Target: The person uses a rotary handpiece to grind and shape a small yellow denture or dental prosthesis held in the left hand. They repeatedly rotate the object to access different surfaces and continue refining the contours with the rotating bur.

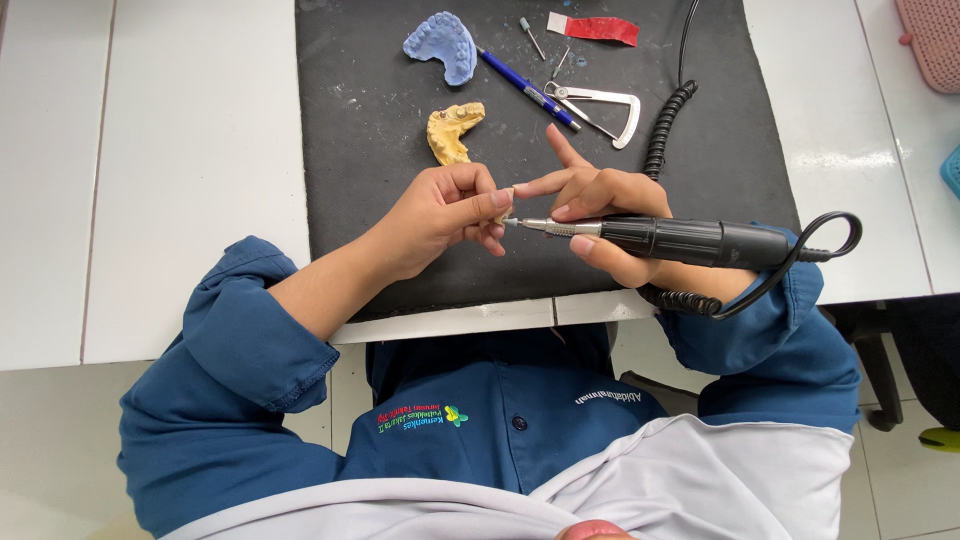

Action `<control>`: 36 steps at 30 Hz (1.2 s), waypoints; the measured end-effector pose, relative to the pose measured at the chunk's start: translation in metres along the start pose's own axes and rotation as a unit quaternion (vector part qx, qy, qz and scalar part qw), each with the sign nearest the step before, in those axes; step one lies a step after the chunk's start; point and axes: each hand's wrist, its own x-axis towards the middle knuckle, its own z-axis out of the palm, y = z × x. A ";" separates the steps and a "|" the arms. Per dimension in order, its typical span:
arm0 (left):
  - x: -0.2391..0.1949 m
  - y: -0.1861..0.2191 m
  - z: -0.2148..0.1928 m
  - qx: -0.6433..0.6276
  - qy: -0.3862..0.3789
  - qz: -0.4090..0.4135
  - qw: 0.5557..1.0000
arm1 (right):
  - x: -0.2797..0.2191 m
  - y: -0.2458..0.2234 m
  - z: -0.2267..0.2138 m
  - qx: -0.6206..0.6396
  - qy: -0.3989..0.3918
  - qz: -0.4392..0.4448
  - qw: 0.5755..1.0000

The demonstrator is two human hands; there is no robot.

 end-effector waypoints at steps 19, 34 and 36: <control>-0.002 0.000 -0.001 0.046 -0.012 0.065 0.997 | -0.003 -0.002 0.001 -0.007 0.006 -0.027 1.000; -0.002 -0.001 -0.003 0.042 -0.021 0.077 0.996 | -0.004 0.002 0.004 -0.021 0.008 -0.053 0.998; -0.002 -0.001 -0.002 0.038 -0.017 0.078 0.996 | -0.004 0.000 0.005 -0.024 0.018 -0.050 0.998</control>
